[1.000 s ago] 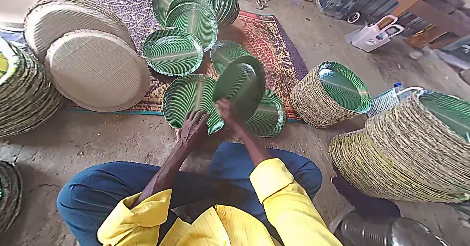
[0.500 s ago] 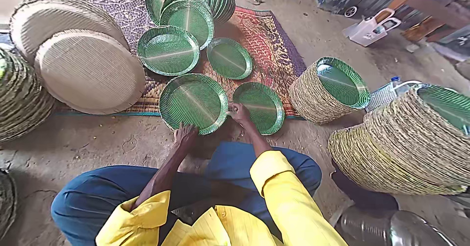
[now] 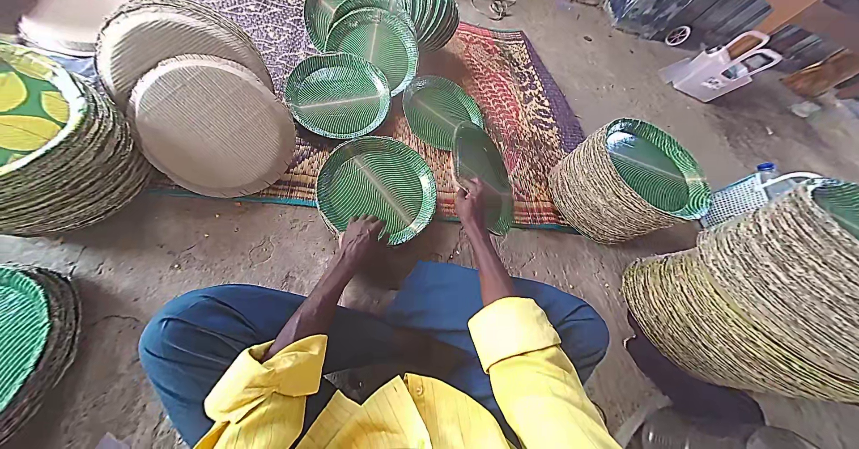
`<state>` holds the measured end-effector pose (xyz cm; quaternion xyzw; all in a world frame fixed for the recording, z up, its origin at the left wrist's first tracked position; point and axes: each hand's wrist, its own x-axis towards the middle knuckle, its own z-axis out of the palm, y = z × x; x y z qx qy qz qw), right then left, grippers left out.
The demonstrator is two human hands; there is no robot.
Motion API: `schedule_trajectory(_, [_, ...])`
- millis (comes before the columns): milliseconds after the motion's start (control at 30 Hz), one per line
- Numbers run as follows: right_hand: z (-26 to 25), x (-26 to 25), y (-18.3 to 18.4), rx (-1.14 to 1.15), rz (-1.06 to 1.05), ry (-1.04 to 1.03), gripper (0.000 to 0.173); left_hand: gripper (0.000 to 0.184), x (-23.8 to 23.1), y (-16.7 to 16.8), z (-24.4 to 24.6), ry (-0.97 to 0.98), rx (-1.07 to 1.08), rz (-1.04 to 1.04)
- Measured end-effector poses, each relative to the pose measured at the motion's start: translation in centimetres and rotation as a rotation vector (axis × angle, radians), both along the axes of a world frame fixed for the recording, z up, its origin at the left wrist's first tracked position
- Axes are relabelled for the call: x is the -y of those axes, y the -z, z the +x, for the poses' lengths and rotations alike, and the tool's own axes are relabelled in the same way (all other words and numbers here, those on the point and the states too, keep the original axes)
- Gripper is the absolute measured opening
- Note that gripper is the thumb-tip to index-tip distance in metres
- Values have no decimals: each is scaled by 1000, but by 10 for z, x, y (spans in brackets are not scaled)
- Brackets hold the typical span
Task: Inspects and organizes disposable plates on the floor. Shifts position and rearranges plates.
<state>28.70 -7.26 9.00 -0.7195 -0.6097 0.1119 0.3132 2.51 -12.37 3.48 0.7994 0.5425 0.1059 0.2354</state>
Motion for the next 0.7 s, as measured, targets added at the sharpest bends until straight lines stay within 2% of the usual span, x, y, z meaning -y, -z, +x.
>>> schedule_trajectory(67, [-32, 6, 14, 26, 120, -219, 25, 34, -8, -4, -10, -169, 145, 226])
schedule_trajectory(133, [-68, 21, 32, 85, -2, -502, 26, 35, -13, -8, -23, -388, 261, 341])
schedule_trajectory(233, [-100, 32, 59, 278, -342, -911, 24, 46, -23, -6, -48, -718, 388, 246])
schedule_trajectory(300, [-103, 29, 63, 320, -395, -1002, 24, 52, -33, 10, -63, -908, 532, 78])
schedule_trajectory(433, [-68, 14, 44, 92, -494, -921, 29, 61, -38, 40, -68, -1102, 900, -228])
schedule_trajectory(500, [-41, 6, 47, -75, -397, -685, 37, 60, -39, 42, -63, -1111, 971, -260])
schedule_trajectory(600, [-22, -2, 52, -215, -315, -156, 43, 59, -36, 47, -56, -1079, 972, -321])
schedule_trajectory(633, [-22, -2, 59, -261, -342, -37, 47, 59, -33, 47, -54, -1074, 965, -364])
schedule_trajectory(700, [-30, 1, 73, -434, -431, 55, 55, 57, -32, 49, -52, -1094, 1000, -442])
